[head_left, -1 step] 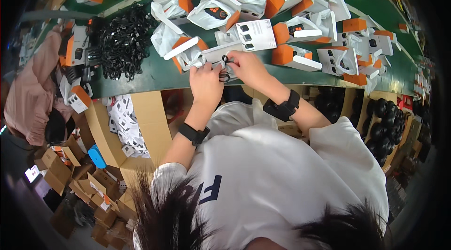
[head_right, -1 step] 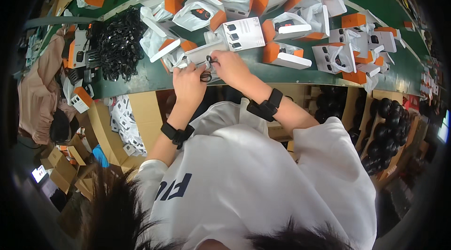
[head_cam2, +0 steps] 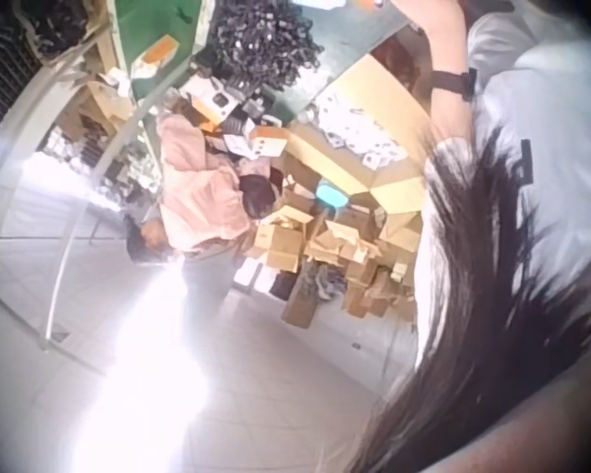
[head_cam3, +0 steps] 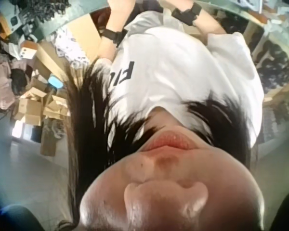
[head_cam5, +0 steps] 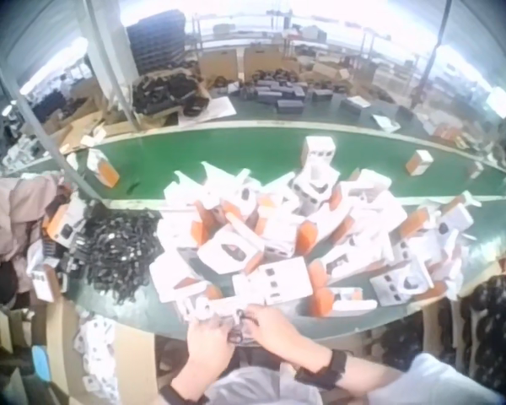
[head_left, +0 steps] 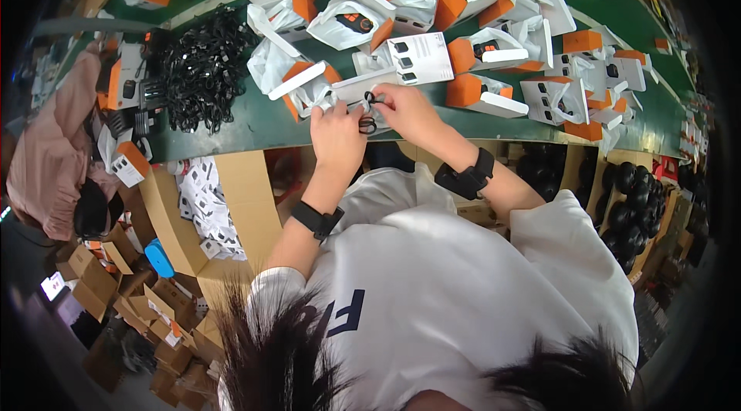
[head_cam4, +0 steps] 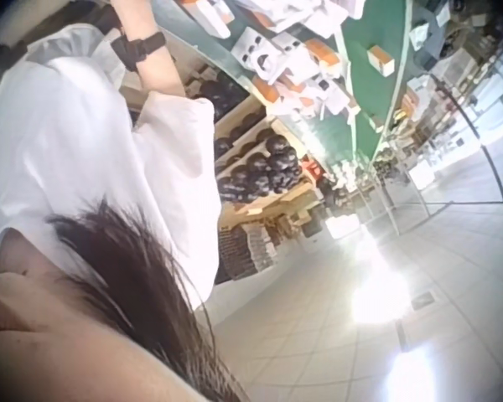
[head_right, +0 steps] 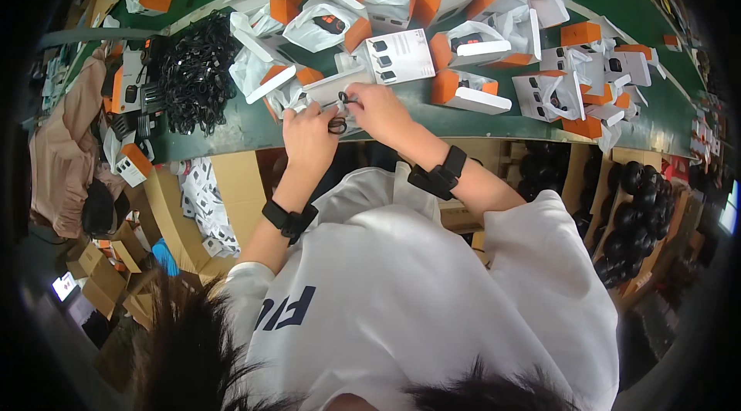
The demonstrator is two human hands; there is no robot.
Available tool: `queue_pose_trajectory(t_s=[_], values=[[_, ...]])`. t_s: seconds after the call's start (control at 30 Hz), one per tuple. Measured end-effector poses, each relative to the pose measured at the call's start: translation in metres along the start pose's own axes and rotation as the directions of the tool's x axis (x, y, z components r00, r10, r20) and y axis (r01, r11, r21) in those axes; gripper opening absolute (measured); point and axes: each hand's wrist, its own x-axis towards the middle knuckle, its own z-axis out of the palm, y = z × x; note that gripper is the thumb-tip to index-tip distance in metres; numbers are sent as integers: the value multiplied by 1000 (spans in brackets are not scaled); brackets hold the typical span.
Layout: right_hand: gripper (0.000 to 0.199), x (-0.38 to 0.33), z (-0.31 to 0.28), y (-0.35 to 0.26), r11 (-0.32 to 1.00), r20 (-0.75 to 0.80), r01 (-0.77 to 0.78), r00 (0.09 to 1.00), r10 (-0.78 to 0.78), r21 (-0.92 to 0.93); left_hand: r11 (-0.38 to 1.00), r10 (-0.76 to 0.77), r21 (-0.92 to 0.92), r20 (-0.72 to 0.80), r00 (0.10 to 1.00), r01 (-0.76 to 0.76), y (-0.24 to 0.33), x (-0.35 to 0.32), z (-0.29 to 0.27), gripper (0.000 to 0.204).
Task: Packaging smartwatches, chargers, and manuals into boxes on an assembly line conveyor belt.
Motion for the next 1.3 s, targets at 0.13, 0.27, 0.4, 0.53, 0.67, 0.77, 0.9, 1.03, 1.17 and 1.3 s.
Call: queue_pose_trajectory(t_s=[0.13, 0.27, 0.4, 0.53, 0.67, 0.77, 0.9, 1.03, 1.17, 1.3], values=[[17, -8, -4, -6, 1000, -61, 28, 998, -28, -3, 1000, -15, -10, 102, 995, 16, -1, 3, 3, 12], [23, -8, -2, 12, 933, 27, 221, 975, -222, -283, 1000, -25, 18, 165, 986, 22, 5, 4, 1, 13], [27, -5, -6, 20, 948, 30, 236, 972, -235, -215, 1000, -20, -2, 157, 987, 21, 5, 5, 3, 16], [25, -9, -9, 6, 973, 84, 85, 994, -68, -214, 999, -14, -42, 76, 997, 17, 4, -2, 5, 22], [23, -13, -3, 10, 912, 86, 233, 973, -216, -338, 999, 37, 17, 74, 997, -38, 6, -1, 7, 24], [29, -7, -7, 15, 955, 111, 224, 972, -205, -194, 999, 37, -15, 94, 995, -36, 4, 6, 9, 24], [33, -22, -18, -2, 869, -154, 310, 907, -392, -386, 1000, 13, 12, 166, 986, -15, 3, 8, 9, 23], [35, -44, 3, 18, 986, -343, 60, 939, -4, 155, 999, 39, -24, 155, 987, -35, 6, 8, 9, 25], [42, -45, -3, 18, 987, -211, 130, 966, -148, -96, 983, 108, -161, 128, 986, -86, 4, 7, 9, 34], [45, -49, 2, 24, 968, -166, 142, 970, -178, -206, 970, 216, -138, 123, 969, -199, -3, 11, 10, 41]])
